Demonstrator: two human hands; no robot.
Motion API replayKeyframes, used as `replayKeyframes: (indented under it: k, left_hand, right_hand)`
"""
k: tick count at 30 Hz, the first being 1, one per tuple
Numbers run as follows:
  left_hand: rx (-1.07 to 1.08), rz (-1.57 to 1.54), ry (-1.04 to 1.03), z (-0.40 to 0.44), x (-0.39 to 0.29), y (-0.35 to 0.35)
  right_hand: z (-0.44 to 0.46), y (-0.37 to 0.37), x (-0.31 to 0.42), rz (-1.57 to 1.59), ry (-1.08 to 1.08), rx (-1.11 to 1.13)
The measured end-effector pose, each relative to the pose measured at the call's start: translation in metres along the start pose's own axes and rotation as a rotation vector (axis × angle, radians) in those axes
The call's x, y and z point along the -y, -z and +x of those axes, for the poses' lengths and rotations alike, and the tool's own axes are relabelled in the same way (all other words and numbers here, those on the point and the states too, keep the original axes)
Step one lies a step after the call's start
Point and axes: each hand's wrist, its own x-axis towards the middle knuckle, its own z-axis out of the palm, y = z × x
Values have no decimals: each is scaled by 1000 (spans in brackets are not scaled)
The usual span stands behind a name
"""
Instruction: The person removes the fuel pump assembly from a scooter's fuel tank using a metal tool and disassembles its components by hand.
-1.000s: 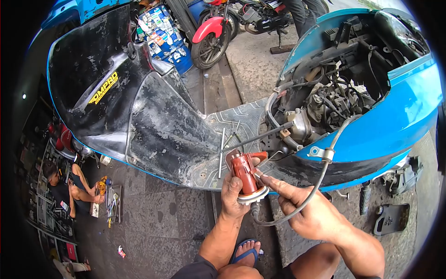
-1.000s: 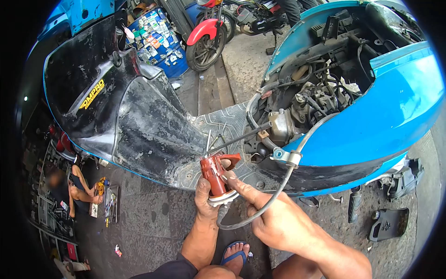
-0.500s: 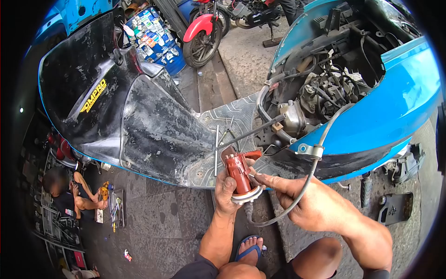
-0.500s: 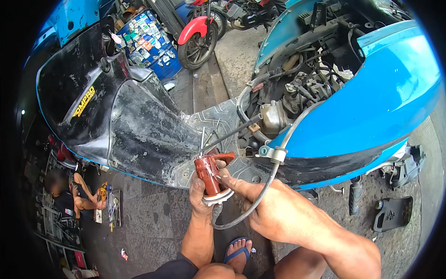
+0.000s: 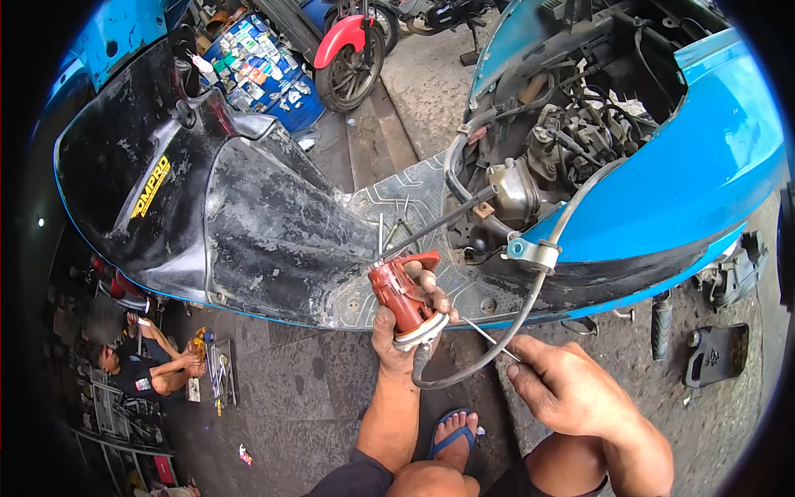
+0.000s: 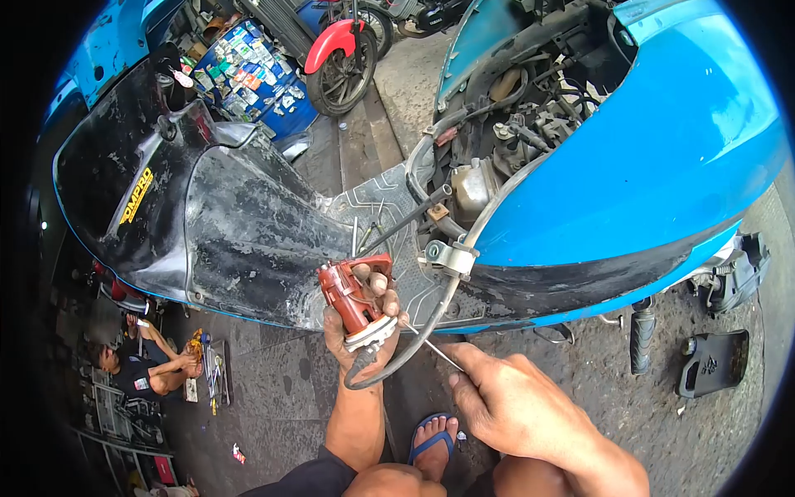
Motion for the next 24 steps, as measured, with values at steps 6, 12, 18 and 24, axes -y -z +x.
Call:
replayKeyframes:
  k: [6, 12, 18, 24]
  left_hand:
    - [9, 39, 5, -3, 5, -3]
    - [-17, 171, -87, -7, -2, -4]
    - [-125, 509, -175, -19, -39, -38]
    - [267, 1487, -544, -9, -58, -83]
  right_hand:
    - [2, -10, -6, 85, -93, -37]
    - [-14, -2, -13, -121, -119, 68]
    - [-57, 44, -4, 18, -27, 353]
    - [-24, 3, 62, -97, 139, -319]
